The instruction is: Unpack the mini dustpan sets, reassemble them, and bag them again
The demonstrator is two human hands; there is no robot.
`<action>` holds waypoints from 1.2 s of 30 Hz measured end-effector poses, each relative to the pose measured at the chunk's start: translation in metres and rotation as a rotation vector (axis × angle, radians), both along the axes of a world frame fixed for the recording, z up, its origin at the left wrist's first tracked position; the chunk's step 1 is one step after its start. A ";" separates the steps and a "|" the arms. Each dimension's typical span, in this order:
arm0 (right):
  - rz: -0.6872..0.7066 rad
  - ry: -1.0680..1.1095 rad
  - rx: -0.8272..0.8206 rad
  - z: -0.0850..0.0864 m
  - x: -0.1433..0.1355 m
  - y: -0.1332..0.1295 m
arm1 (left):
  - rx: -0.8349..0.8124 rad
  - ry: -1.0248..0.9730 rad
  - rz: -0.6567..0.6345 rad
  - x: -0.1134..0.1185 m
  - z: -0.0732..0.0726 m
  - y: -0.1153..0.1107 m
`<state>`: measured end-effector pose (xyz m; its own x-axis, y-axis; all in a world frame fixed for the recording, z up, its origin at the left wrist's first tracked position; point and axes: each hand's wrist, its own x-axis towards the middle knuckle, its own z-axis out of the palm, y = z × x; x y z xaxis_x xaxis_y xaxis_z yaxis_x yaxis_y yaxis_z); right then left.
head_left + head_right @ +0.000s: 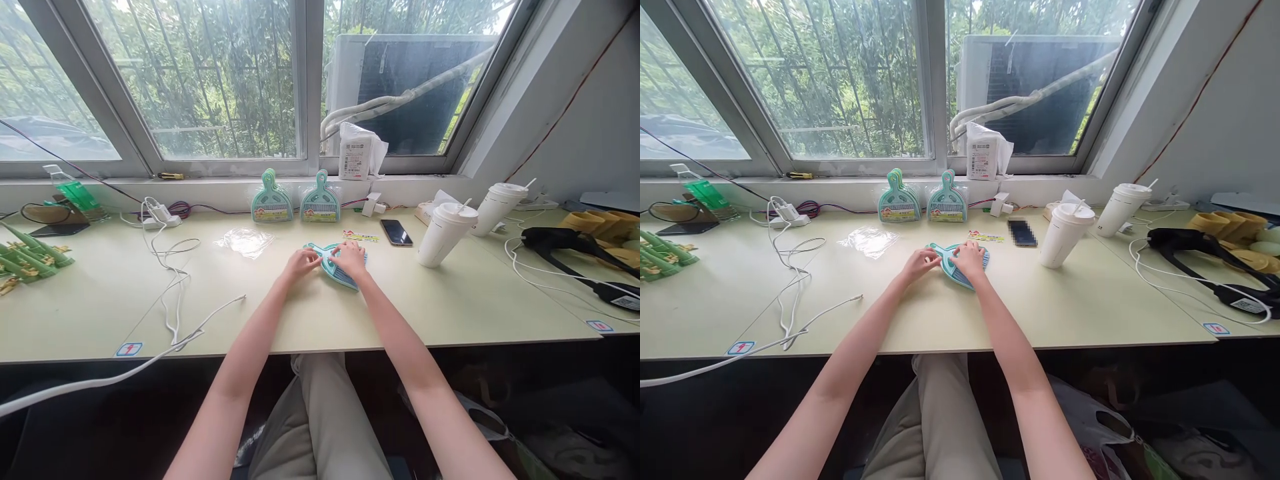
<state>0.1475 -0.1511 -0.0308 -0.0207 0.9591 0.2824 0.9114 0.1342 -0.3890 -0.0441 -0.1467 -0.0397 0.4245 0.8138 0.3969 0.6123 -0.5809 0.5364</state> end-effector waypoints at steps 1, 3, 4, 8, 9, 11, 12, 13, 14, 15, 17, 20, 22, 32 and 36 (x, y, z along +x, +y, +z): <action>0.023 0.007 -0.011 0.001 -0.001 -0.001 | 0.064 -0.024 0.038 -0.002 0.001 0.000; 0.061 0.024 -0.029 0.002 -0.002 -0.003 | 0.174 -0.032 0.133 -0.012 0.002 0.004; 0.078 0.033 -0.035 0.002 -0.002 -0.003 | 0.204 -0.011 0.161 -0.018 0.001 0.006; 0.143 0.082 -0.047 0.002 -0.002 -0.002 | 0.231 0.181 0.143 -0.029 0.000 0.008; 0.153 0.093 -0.046 0.001 -0.002 -0.002 | 0.256 0.242 0.131 -0.027 0.000 0.007; 0.167 0.112 -0.038 0.000 -0.002 0.000 | 0.327 0.331 0.103 -0.022 0.001 0.004; 0.170 0.122 -0.033 0.000 -0.001 0.001 | 0.360 0.352 0.084 -0.020 0.002 0.002; 0.172 0.130 -0.029 0.000 -0.001 0.002 | 0.384 0.361 0.062 -0.018 0.002 0.001; 0.174 0.135 -0.029 -0.001 0.000 0.002 | 0.397 0.366 0.041 -0.017 0.003 0.000; 0.175 0.137 -0.032 -0.001 0.000 0.003 | 0.402 0.373 0.021 -0.016 0.002 0.000; 0.176 0.134 -0.041 -0.002 0.001 0.004 | 0.399 0.395 -0.009 -0.016 0.001 0.001; 0.179 0.120 -0.051 -0.004 0.001 0.004 | 0.377 0.401 -0.003 -0.015 -0.003 0.004; 0.183 0.105 -0.054 -0.004 0.002 0.005 | 0.353 0.388 0.027 -0.013 -0.004 0.005; 0.175 0.026 -0.024 -0.002 0.001 0.006 | 0.298 0.413 0.084 -0.004 -0.005 0.003; 0.182 0.006 -0.052 0.000 0.001 0.006 | 0.257 0.435 0.129 -0.002 -0.007 0.002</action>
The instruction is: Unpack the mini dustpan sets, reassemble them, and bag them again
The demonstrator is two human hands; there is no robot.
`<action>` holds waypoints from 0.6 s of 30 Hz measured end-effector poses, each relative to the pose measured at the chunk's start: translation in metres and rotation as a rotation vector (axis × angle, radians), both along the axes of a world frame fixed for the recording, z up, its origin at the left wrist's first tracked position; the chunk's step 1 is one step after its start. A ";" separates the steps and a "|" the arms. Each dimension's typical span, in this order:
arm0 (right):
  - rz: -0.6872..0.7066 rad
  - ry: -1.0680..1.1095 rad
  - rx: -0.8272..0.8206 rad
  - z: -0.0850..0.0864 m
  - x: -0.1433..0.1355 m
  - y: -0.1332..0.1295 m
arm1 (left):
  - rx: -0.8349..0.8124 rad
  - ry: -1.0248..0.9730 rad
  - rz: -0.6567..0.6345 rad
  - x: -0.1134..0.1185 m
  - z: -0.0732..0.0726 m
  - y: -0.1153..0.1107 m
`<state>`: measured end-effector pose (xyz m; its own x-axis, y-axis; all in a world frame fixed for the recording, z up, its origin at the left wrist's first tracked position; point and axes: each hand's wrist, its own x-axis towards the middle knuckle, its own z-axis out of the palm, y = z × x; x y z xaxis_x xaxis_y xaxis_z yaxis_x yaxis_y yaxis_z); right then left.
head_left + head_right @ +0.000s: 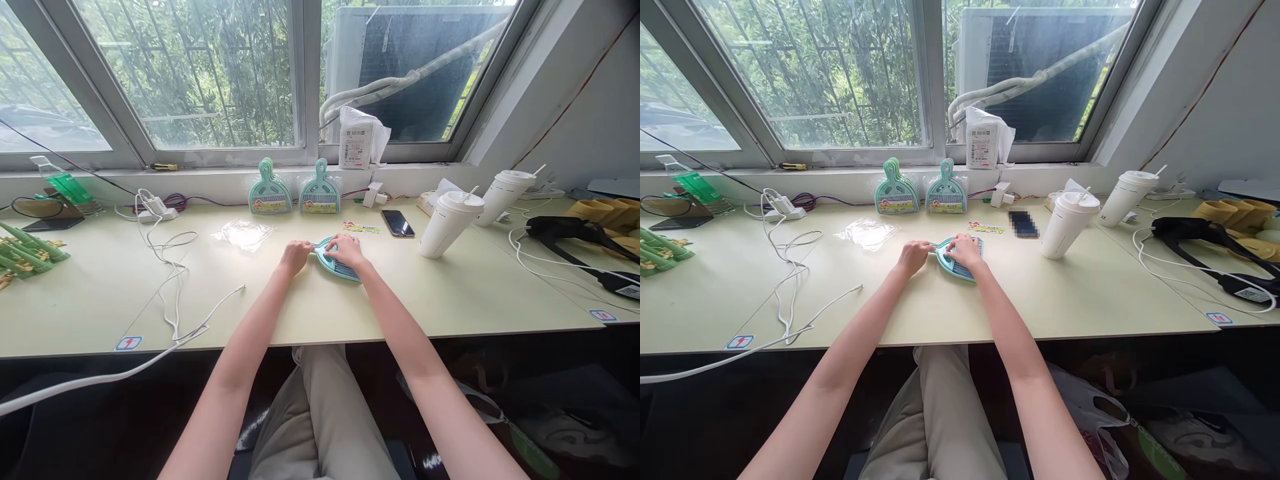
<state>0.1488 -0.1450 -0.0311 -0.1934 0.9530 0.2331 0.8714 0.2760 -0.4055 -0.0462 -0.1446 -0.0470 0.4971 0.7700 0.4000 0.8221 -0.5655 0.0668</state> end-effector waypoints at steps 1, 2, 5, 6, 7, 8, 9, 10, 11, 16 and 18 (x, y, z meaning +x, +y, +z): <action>0.000 -0.003 -0.003 0.000 0.000 0.000 | -0.001 0.005 0.017 0.000 -0.001 -0.001; -0.001 -0.007 0.002 -0.001 -0.001 -0.001 | -0.003 0.002 0.030 0.001 -0.001 -0.001; -0.006 -0.042 0.076 -0.004 -0.006 -0.003 | 0.010 -0.102 0.059 0.001 0.000 -0.004; -0.010 -0.044 0.104 -0.004 -0.008 -0.004 | 0.029 -0.186 0.073 0.001 0.002 -0.005; -0.021 -0.028 0.128 -0.003 -0.010 -0.004 | 0.051 -0.302 0.090 0.002 0.004 -0.005; -0.041 0.012 0.150 -0.002 -0.013 -0.005 | 0.061 -0.446 0.103 0.003 0.007 -0.006; -0.071 0.075 0.172 -0.001 -0.015 -0.005 | 0.034 -0.607 0.103 0.006 0.010 -0.007; -0.111 0.156 0.199 0.001 -0.017 -0.005 | -0.053 -0.765 0.080 0.009 0.013 -0.008; -0.156 0.246 0.229 0.002 -0.018 -0.005 | -0.205 -0.899 0.028 0.014 0.015 -0.010; -0.151 0.579 0.216 0.003 -0.018 0.003 | -0.935 -1.129 -0.363 0.038 0.013 -0.020; -0.073 0.624 0.150 0.000 -0.009 0.010 | -0.932 -1.244 -0.330 0.037 0.010 -0.018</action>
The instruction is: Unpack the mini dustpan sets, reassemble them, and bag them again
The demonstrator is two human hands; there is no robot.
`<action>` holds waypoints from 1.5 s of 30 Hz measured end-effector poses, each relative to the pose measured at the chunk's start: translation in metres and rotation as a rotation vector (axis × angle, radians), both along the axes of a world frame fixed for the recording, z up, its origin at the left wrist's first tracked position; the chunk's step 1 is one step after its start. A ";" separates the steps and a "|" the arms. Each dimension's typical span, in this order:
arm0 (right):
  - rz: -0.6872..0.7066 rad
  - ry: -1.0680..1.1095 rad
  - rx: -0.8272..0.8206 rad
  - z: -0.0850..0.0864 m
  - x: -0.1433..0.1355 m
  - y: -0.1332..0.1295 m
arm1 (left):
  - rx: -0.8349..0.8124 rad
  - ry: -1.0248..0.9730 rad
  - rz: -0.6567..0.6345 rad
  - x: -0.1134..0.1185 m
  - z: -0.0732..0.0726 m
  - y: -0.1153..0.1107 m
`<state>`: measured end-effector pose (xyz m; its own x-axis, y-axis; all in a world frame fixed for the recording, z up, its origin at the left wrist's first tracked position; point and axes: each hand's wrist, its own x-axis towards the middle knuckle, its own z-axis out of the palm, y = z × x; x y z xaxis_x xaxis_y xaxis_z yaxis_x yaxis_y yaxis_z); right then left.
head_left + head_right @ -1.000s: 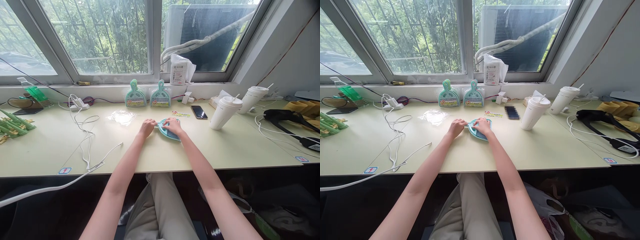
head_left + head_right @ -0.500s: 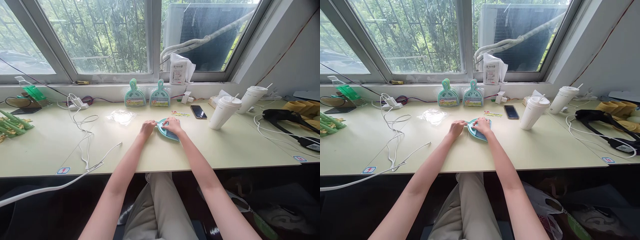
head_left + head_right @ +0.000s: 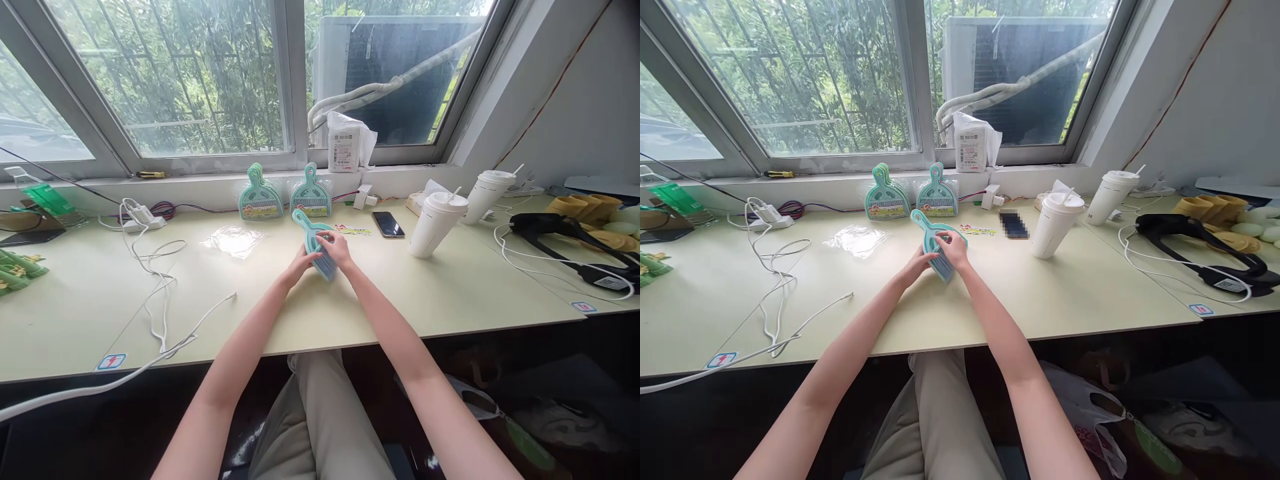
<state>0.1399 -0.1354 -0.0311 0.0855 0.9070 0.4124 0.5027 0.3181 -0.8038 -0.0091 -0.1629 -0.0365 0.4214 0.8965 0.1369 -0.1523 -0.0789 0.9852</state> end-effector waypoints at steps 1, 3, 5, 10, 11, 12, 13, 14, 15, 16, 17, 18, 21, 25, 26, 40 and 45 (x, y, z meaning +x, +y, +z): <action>-0.016 -0.006 -0.002 -0.002 0.006 0.004 | -0.034 -0.030 0.073 -0.004 -0.001 0.003; -0.195 -0.090 0.011 -0.009 0.022 0.013 | -0.113 -0.069 0.238 -0.019 -0.003 0.011; -0.400 -0.283 -0.059 -0.017 0.037 0.022 | -0.170 -0.106 0.367 -0.037 -0.003 0.020; -0.268 -0.562 -0.367 -0.035 0.052 0.040 | -0.195 -0.219 0.500 -0.066 -0.004 0.035; -0.216 -0.574 -0.346 -0.036 0.051 0.041 | -0.200 -0.241 0.517 -0.068 -0.004 0.037; -0.181 -0.570 -0.316 -0.037 0.051 0.041 | -0.207 -0.261 0.533 -0.070 -0.005 0.038; -0.163 -0.557 -0.286 -0.036 0.050 0.040 | -0.218 -0.278 0.549 -0.071 -0.006 0.040; -0.154 -0.547 -0.256 -0.036 0.049 0.039 | -0.232 -0.291 0.564 -0.071 -0.006 0.041; -0.144 -0.545 -0.226 -0.035 0.047 0.036 | -0.246 -0.301 0.580 -0.072 -0.007 0.042; -0.129 -0.552 -0.195 -0.034 0.045 0.033 | -0.260 -0.310 0.594 -0.073 -0.008 0.043; -0.108 -0.563 -0.167 -0.033 0.043 0.030 | -0.272 -0.318 0.608 -0.074 -0.008 0.043; -0.083 -0.574 -0.151 -0.033 0.040 0.027 | -0.281 -0.325 0.621 -0.074 -0.008 0.044; 0.003 -0.590 -0.182 -0.033 0.033 0.020 | -0.285 -0.334 0.638 -0.074 -0.007 0.042; 0.066 -0.562 -0.203 -0.031 0.029 0.018 | -0.258 -0.328 0.611 -0.071 -0.005 0.039; 0.050 -0.520 -0.204 -0.029 0.030 0.019 | -0.251 -0.324 0.598 -0.070 -0.005 0.038; 0.153 -0.569 0.012 -0.003 -0.045 -0.027 | -0.177 -0.320 0.338 -0.042 0.006 0.019; 0.197 -0.591 -0.066 -0.007 -0.052 -0.033 | -0.119 -0.284 0.349 -0.046 0.000 0.020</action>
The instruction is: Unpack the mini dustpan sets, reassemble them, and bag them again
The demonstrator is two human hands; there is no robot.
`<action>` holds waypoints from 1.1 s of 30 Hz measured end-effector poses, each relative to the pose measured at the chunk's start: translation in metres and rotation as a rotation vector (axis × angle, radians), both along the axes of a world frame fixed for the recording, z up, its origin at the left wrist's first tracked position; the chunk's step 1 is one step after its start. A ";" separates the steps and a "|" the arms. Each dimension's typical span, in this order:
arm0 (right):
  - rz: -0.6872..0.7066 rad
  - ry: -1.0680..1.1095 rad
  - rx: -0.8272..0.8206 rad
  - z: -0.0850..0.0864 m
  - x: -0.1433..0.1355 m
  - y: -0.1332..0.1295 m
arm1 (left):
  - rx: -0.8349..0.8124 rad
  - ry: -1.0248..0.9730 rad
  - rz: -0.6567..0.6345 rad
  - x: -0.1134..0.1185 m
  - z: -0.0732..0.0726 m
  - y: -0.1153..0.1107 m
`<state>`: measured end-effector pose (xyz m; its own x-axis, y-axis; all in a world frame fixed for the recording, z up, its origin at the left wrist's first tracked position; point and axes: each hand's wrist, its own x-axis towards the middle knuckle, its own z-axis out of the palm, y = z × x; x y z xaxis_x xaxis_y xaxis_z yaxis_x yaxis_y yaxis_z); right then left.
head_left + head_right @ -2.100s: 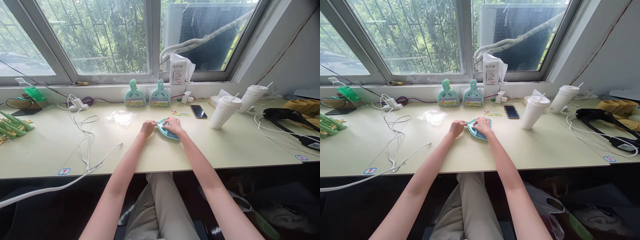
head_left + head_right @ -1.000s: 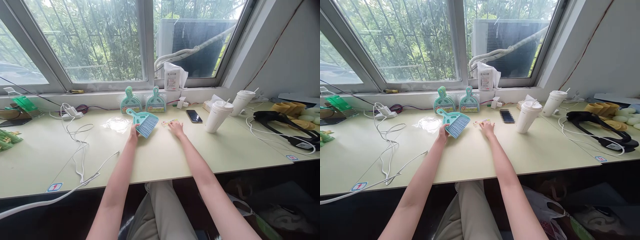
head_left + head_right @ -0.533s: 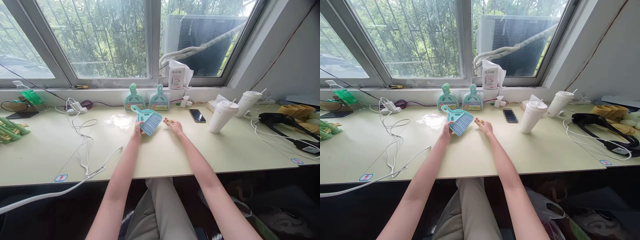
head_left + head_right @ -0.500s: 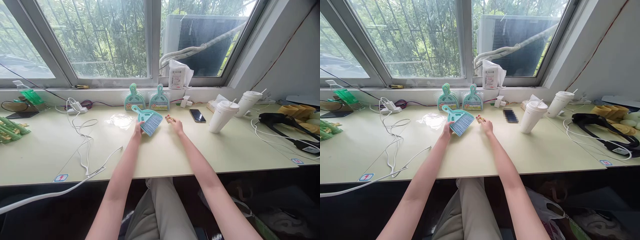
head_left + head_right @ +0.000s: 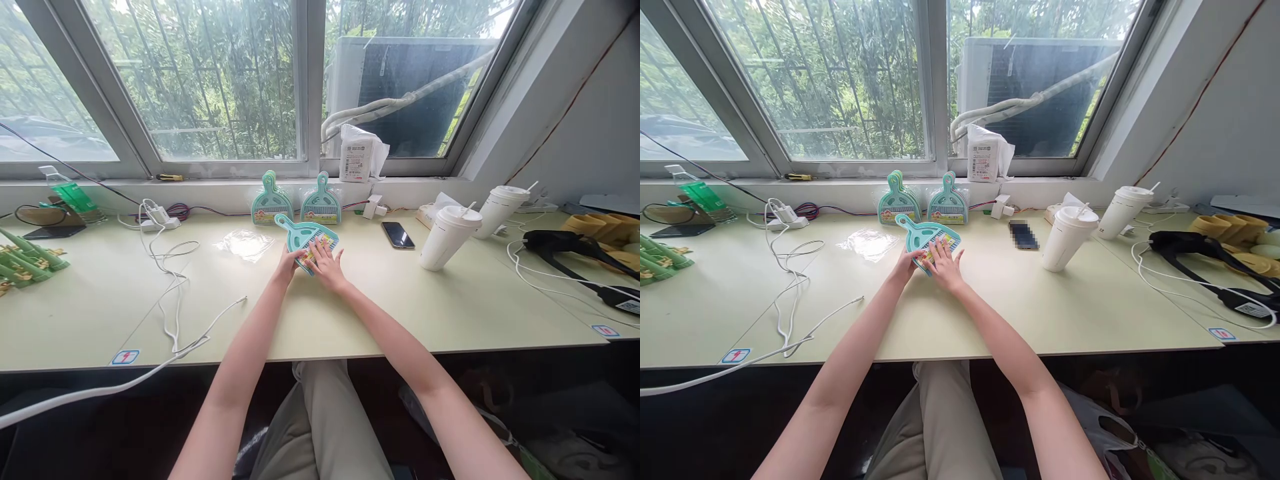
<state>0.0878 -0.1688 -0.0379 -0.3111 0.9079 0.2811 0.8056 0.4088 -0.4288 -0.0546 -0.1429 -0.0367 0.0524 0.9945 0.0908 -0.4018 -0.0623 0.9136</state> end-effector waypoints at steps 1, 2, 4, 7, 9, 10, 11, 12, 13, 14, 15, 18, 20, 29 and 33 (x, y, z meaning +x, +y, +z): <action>0.011 0.019 -0.010 0.000 0.001 0.001 | 0.004 0.000 0.000 -0.001 -0.002 0.001; 0.015 0.042 -0.011 0.001 0.002 0.001 | 0.007 -0.002 -0.002 -0.001 -0.003 0.002; -0.039 0.123 0.019 0.002 0.005 0.004 | 0.020 -0.016 -0.004 -0.001 -0.003 0.003; -0.262 0.389 0.050 0.004 0.009 0.008 | 0.038 -0.045 -0.008 0.002 0.000 0.002; -0.304 0.659 -0.048 0.005 0.012 0.010 | 0.046 -0.054 -0.013 0.005 0.003 -0.001; -0.258 0.800 -0.142 0.005 0.014 0.012 | 0.051 -0.052 -0.015 0.006 0.004 -0.002; -0.193 0.936 -0.244 0.005 0.016 0.013 | 0.057 -0.045 -0.016 0.007 0.005 -0.003; -0.135 1.058 -0.334 0.004 0.017 0.014 | 0.061 -0.034 -0.017 0.007 0.006 -0.003; -0.104 1.160 -0.402 0.004 0.018 0.015 | 0.062 -0.023 -0.019 0.008 0.006 -0.004; -0.105 1.241 -0.441 0.003 0.019 0.016 | 0.058 -0.016 -0.026 0.008 0.007 -0.004; -0.132 1.300 -0.457 0.003 0.020 0.016 | 0.049 -0.014 -0.036 0.008 0.007 -0.004; -0.188 1.371 -0.447 0.003 0.022 0.018 | 0.023 -0.029 -0.063 0.007 0.007 -0.004; -0.189 1.378 -0.439 0.004 0.023 0.018 | 0.029 -0.029 -0.061 0.006 0.006 -0.003; -0.118 1.385 -0.464 0.004 0.024 0.016 | 0.046 -0.043 -0.055 0.003 0.003 0.000; 0.004 1.401 -0.530 0.004 0.026 0.018 | 0.037 -0.051 -0.051 0.001 0.006 0.000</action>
